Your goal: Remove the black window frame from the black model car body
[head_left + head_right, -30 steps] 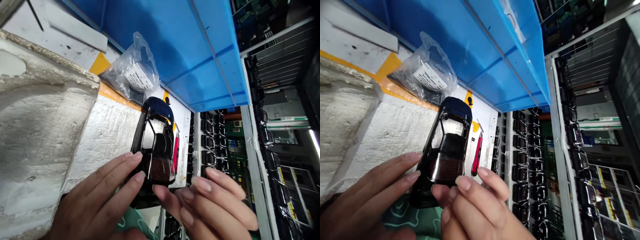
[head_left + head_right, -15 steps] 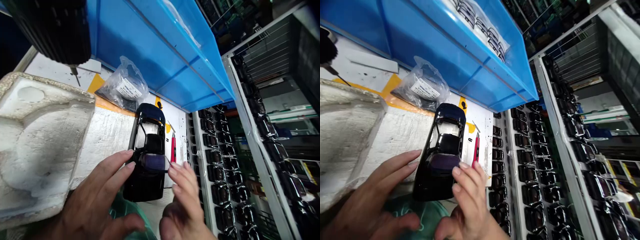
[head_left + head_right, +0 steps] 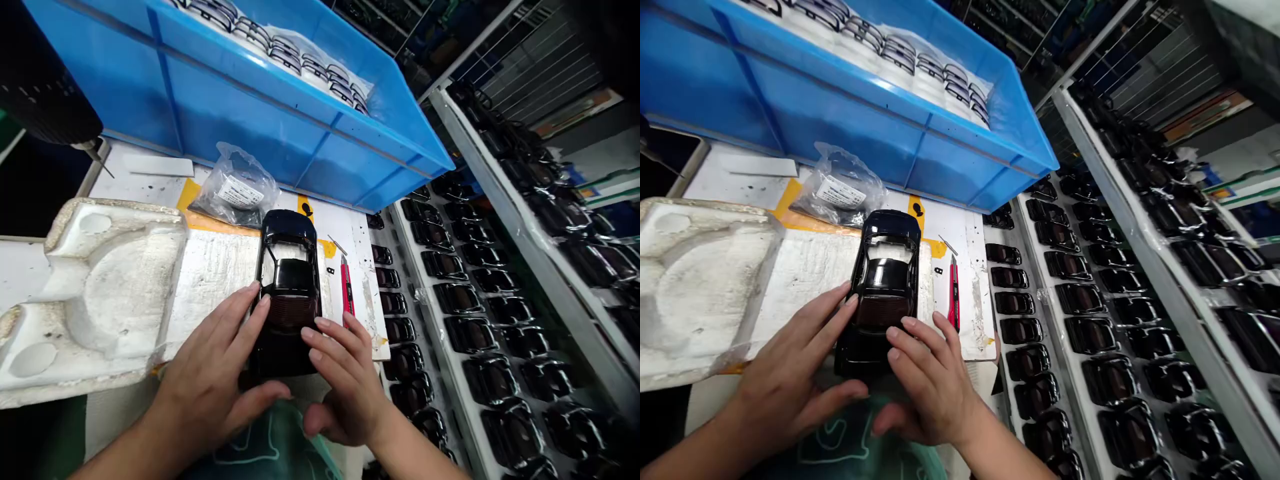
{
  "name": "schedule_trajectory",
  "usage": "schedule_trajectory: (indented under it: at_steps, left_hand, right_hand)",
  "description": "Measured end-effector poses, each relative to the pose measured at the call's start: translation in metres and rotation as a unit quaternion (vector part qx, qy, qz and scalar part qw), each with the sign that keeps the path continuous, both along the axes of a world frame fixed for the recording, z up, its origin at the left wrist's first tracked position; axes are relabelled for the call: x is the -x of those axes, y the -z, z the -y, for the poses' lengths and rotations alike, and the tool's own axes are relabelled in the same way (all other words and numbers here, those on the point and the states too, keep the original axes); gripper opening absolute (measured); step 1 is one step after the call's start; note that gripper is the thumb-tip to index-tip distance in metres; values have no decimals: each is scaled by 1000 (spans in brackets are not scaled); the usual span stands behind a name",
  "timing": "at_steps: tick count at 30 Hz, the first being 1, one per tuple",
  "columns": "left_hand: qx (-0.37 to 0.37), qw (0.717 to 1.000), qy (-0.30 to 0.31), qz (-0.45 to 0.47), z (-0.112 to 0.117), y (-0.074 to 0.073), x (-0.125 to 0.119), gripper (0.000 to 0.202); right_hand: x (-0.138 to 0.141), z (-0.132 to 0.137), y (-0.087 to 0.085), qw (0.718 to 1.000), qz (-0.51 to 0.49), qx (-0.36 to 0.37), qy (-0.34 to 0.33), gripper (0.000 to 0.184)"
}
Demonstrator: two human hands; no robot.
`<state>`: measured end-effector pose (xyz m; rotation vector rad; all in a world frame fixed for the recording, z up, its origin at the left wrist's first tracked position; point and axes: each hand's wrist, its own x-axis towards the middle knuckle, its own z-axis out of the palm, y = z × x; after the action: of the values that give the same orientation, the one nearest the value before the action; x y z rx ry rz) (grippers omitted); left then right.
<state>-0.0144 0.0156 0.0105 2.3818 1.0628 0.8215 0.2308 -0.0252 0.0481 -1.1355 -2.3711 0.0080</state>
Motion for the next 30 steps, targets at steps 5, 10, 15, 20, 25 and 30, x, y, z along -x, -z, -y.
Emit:
schedule_trajectory:
  at_steps: [5,10,15,20,25,30]
  left_hand:
    - [3,1000,-13,-15,1,0,-4,95]
    - [14,999,-28,-34,1,-1,-6,95]
    - [3,999,-30,-21,1,3,-7,98]
    - [-4,1000,-25,3,1,6,-6,107]
    - [5,1000,-24,-5,0,5,-7,110]
    - [10,1000,-15,-7,-1,5,-6,110]
  right_hand:
    - [-2,-38,-33,1000,16,1,24,9]
    - [-1,-60,-45,991,121,44,-38,26]
    - [-1,-62,-48,984,150,26,-90,25]
    - [-3,-63,-59,981,143,-14,-132,24]
    - [-9,-73,-68,991,96,-21,-93,21]
    - [-13,-79,-67,997,44,-18,-56,12]
